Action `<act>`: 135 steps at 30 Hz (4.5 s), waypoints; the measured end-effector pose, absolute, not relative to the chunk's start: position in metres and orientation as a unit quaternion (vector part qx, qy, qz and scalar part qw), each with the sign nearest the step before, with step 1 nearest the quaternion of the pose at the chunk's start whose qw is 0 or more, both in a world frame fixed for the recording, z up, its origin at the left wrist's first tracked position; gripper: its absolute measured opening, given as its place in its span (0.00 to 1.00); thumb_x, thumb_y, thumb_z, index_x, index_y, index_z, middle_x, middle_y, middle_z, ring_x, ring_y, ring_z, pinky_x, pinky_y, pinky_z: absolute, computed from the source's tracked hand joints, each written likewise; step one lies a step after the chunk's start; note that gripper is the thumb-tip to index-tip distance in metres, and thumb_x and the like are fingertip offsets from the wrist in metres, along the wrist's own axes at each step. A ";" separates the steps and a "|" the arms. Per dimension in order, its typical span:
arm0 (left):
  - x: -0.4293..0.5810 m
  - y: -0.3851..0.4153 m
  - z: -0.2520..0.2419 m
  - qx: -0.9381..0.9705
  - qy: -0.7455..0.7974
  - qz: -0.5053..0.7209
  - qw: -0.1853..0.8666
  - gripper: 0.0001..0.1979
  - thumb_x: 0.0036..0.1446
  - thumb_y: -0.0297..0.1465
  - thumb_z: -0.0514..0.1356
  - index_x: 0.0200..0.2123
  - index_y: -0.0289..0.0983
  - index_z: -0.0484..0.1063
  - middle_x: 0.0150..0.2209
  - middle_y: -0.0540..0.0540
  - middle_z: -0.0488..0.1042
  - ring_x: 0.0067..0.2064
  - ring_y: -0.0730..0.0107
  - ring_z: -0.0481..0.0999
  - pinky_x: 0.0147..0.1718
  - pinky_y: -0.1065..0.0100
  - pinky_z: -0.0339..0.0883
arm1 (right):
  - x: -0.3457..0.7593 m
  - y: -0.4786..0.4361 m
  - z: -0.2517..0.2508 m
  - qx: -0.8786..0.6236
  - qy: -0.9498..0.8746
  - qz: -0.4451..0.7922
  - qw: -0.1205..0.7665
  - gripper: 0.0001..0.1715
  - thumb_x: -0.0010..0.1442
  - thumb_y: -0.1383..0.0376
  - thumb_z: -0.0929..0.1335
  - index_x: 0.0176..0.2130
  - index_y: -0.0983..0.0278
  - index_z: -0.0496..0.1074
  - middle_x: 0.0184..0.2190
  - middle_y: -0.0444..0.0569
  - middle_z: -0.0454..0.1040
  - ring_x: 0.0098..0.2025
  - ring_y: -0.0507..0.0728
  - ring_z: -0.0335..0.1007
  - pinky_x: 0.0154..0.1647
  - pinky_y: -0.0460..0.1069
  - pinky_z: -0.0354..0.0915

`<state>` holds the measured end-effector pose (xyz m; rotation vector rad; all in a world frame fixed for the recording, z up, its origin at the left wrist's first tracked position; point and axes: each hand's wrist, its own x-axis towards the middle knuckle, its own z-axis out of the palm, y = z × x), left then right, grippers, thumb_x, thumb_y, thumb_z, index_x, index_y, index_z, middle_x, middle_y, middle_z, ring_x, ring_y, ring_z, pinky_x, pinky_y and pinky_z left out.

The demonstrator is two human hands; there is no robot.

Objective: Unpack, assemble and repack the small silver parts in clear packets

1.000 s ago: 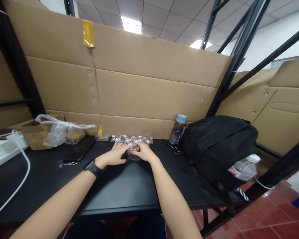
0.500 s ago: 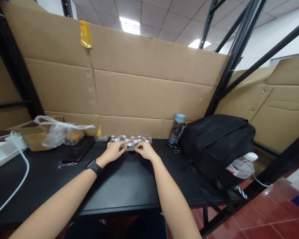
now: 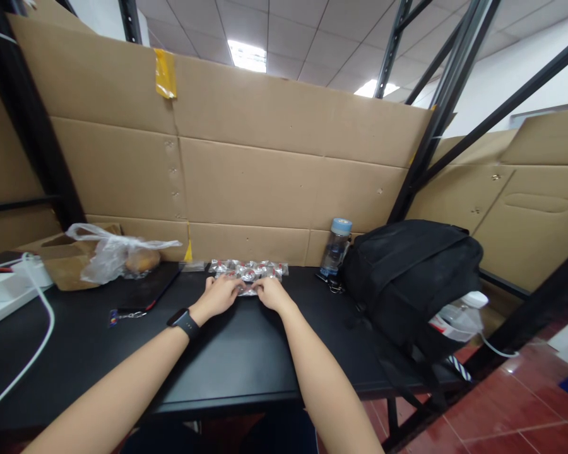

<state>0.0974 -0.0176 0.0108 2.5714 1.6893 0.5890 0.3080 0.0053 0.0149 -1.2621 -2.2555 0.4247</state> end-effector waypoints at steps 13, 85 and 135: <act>0.101 -0.019 0.012 0.834 0.523 0.172 -0.028 0.16 0.64 0.28 0.51 0.48 0.42 0.76 0.52 0.39 0.76 0.63 0.48 0.60 0.56 0.46 0.51 | 0.308 0.008 0.013 -0.457 -0.856 0.102 0.220 0.17 0.60 0.71 0.70 0.47 0.59 0.80 0.41 0.50 0.81 0.44 0.58 0.75 0.52 0.52 0.64; 0.015 0.004 0.029 0.598 0.720 0.326 -0.135 0.13 0.64 0.34 0.52 0.42 0.39 0.76 0.52 0.36 0.74 0.58 0.45 0.62 0.54 0.47 0.50 | 0.347 0.022 0.020 -0.492 -0.796 0.095 0.338 0.13 0.54 0.71 0.71 0.41 0.61 0.79 0.40 0.50 0.79 0.43 0.59 0.73 0.50 0.52 0.66; 0.087 -0.021 0.044 0.786 0.495 0.365 0.060 0.08 0.64 0.38 0.61 0.42 0.46 0.80 0.46 0.49 0.82 0.52 0.58 0.76 0.54 0.58 0.55 | 0.366 0.015 0.029 -0.547 -0.759 0.188 0.298 0.23 0.42 0.64 0.78 0.41 0.61 0.81 0.33 0.47 0.81 0.30 0.56 0.77 0.32 0.47 0.68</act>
